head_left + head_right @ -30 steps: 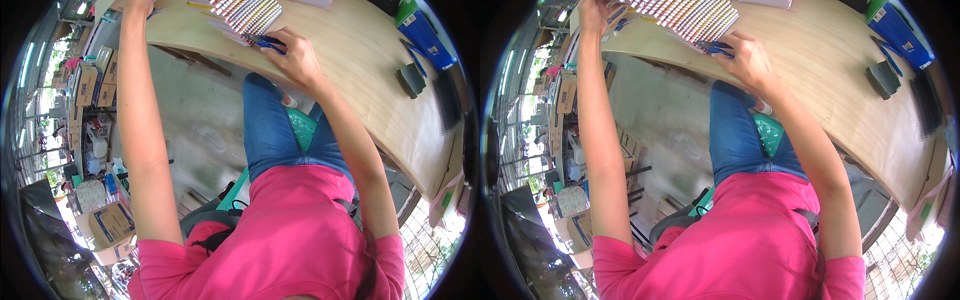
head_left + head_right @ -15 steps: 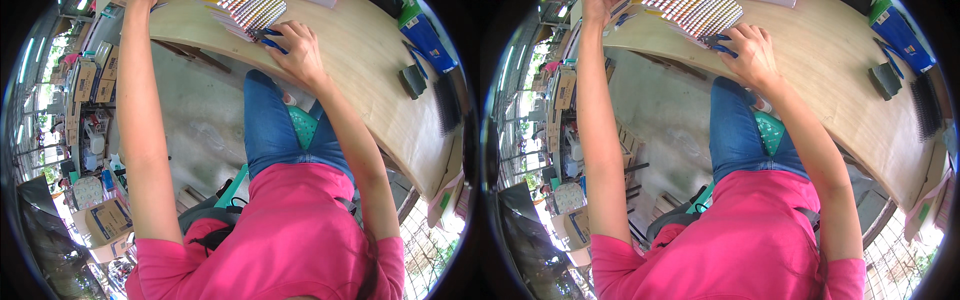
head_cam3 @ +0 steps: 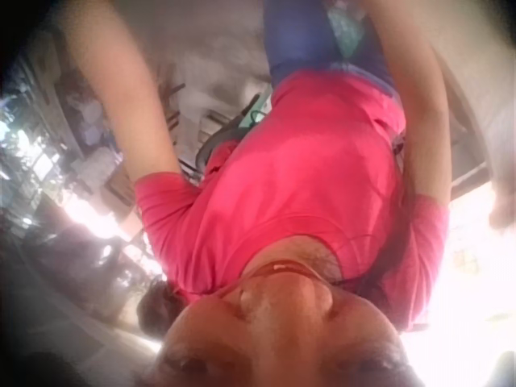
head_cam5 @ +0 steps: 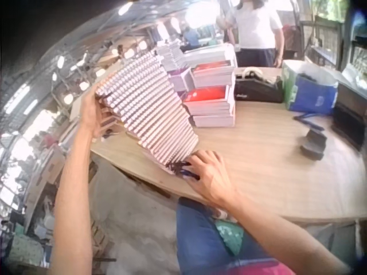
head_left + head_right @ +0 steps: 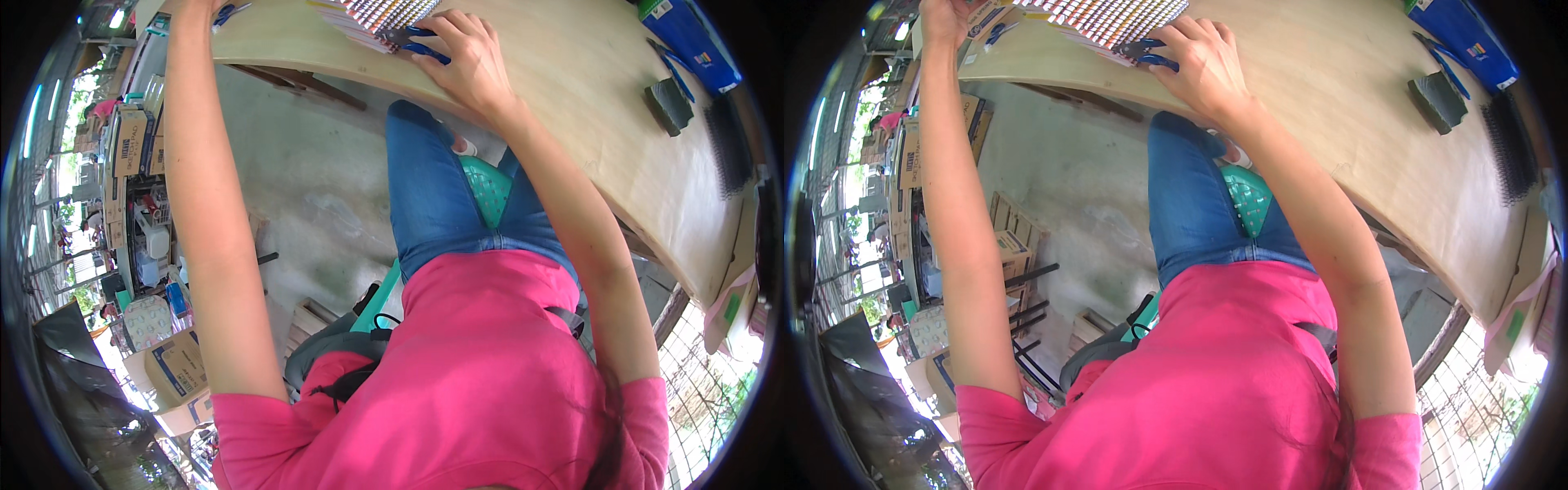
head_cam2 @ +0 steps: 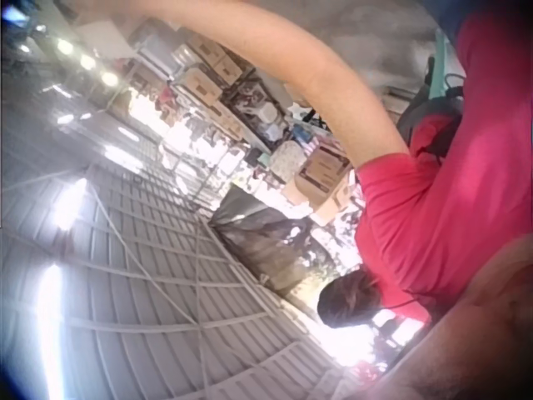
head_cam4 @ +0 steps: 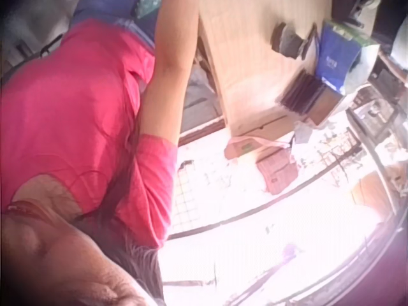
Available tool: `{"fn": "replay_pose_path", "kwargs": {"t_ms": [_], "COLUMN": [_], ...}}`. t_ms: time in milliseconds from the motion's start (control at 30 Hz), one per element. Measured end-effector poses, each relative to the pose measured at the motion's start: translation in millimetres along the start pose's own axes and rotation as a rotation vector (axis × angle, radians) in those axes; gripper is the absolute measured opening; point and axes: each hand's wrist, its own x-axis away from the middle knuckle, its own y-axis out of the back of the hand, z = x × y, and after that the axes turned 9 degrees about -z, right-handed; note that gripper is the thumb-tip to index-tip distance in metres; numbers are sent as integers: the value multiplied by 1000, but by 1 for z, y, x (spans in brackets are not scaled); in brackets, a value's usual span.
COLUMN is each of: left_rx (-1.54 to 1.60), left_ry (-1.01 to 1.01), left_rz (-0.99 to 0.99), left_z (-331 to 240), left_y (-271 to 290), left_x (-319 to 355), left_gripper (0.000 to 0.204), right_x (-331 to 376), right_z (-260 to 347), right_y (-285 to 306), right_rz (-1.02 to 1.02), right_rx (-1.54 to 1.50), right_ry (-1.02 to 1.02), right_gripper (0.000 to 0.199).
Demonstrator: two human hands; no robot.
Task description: The person trims the excess spiral coil from a stack of notebooks using shears and organizes the finished notebooks into stacks on a table.
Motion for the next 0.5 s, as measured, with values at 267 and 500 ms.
{"fn": "replay_pose_path", "kwargs": {"t_ms": [267, 500], "left_rx": [10, 51], "left_ry": [49, 26], "left_rz": [9, 78], "left_z": [3, 4], "left_y": [9, 3], "left_x": [-12, -16], "left_gripper": [56, 49], "right_x": [-10, -8], "right_z": [14, 7], "right_y": [13, 10], "right_rz": [78, 53], "right_rx": [-57, -57], "right_ry": [-75, -47], "right_gripper": [38, 38]}}
